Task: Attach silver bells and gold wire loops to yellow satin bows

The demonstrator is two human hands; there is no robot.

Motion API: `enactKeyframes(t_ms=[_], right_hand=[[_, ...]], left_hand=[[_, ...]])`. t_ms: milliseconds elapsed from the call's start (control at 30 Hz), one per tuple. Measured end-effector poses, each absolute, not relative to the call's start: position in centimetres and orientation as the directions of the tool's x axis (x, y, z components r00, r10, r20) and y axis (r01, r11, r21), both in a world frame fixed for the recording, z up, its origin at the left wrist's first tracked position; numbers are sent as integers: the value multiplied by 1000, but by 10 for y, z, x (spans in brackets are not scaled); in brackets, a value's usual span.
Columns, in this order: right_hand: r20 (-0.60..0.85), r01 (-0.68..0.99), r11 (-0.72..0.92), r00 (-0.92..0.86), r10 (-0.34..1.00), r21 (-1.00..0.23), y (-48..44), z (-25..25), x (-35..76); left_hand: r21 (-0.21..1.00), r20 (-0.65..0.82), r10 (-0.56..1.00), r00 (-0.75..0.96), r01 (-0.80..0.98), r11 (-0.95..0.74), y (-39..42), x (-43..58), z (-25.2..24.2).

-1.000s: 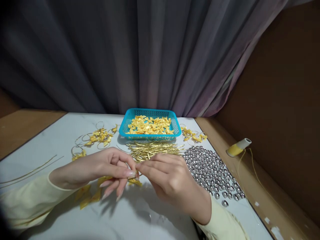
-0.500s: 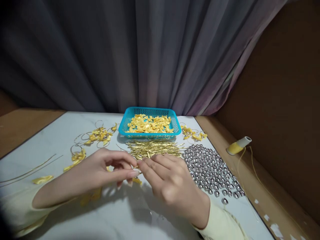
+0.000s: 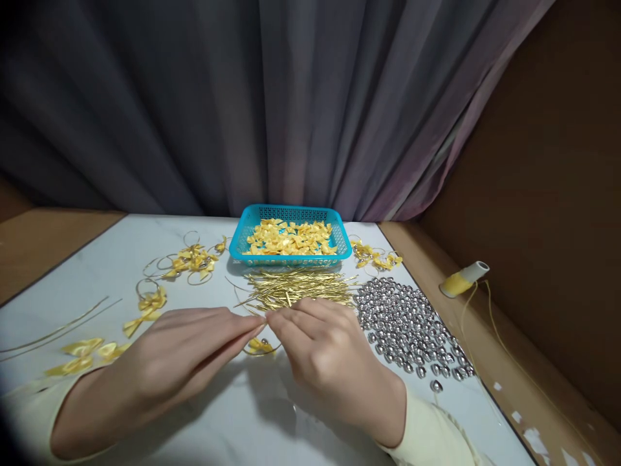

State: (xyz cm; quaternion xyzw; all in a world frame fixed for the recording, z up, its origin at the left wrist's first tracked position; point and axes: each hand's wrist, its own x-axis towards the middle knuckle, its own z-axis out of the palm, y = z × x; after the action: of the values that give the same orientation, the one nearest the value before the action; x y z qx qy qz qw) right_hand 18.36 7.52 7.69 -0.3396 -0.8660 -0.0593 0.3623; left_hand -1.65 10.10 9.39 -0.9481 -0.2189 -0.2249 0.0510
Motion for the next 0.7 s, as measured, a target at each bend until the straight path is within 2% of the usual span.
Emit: enactKeyframes(t_ms=[167,333,700], right_hand=[[650,621,760,-500,573,-192,75,75,184],[612,609,746,-490,621,-269,77,73,185],[541,612,763,-578,611,-207,73,81,184]], left_hand=[[-16,552,300,778,369,-929,103,-17,86],[-9,546,295,784,357,-934,104,-17,82],[39,451,336,827,358,-933,102,-18,92]])
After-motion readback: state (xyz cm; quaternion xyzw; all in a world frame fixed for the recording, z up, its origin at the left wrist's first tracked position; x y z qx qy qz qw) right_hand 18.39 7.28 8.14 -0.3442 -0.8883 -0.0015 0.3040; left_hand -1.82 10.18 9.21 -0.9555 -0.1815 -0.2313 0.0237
